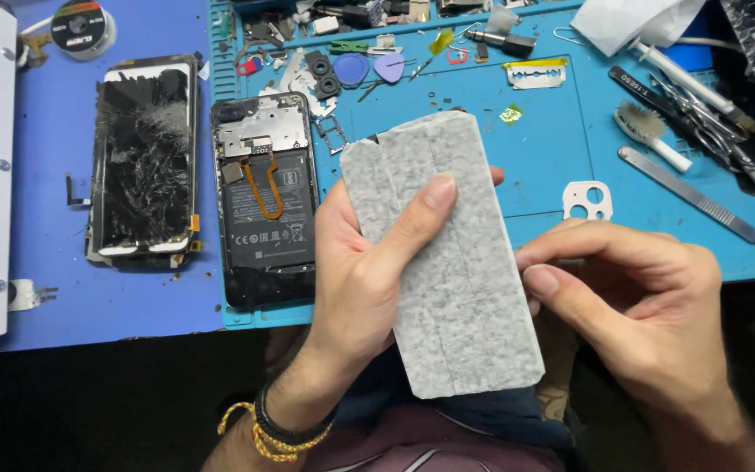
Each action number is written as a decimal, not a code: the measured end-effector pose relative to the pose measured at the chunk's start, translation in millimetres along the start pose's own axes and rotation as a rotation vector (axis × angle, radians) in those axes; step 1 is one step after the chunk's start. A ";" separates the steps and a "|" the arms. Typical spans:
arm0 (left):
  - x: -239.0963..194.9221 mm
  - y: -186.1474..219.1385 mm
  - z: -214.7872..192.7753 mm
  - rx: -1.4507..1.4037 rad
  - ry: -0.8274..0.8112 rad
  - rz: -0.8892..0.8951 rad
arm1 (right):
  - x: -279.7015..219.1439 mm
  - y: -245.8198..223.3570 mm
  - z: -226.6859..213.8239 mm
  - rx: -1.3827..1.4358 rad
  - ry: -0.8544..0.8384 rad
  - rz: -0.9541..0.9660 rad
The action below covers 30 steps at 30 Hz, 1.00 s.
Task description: Repairing a smartphone by cleaning components and manipulating small parts with tweezers
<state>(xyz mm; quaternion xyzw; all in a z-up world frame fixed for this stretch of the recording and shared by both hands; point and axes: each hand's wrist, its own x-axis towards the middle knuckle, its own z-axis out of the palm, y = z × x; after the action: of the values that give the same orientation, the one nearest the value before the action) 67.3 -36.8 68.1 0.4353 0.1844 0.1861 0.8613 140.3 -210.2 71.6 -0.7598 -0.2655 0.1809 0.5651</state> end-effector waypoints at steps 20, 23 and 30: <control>-5.4 -4.0 -1.0 0.128 -0.042 0.070 | 2.2 2.5 -0.1 -0.142 -0.010 -0.100; -6.8 -3.4 -0.9 0.122 -0.054 0.061 | 0.6 4.0 0.1 -0.150 -0.005 -0.087; -4.7 -0.2 0.4 0.184 -0.070 0.049 | 44.8 -14.8 -30.6 -0.537 -0.010 -0.366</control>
<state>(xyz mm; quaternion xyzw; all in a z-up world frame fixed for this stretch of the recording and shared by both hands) 63.4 -39.5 68.9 0.5233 0.1600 0.1739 0.8187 190.5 -203.0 95.9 -0.8206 -0.4386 0.0035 0.3664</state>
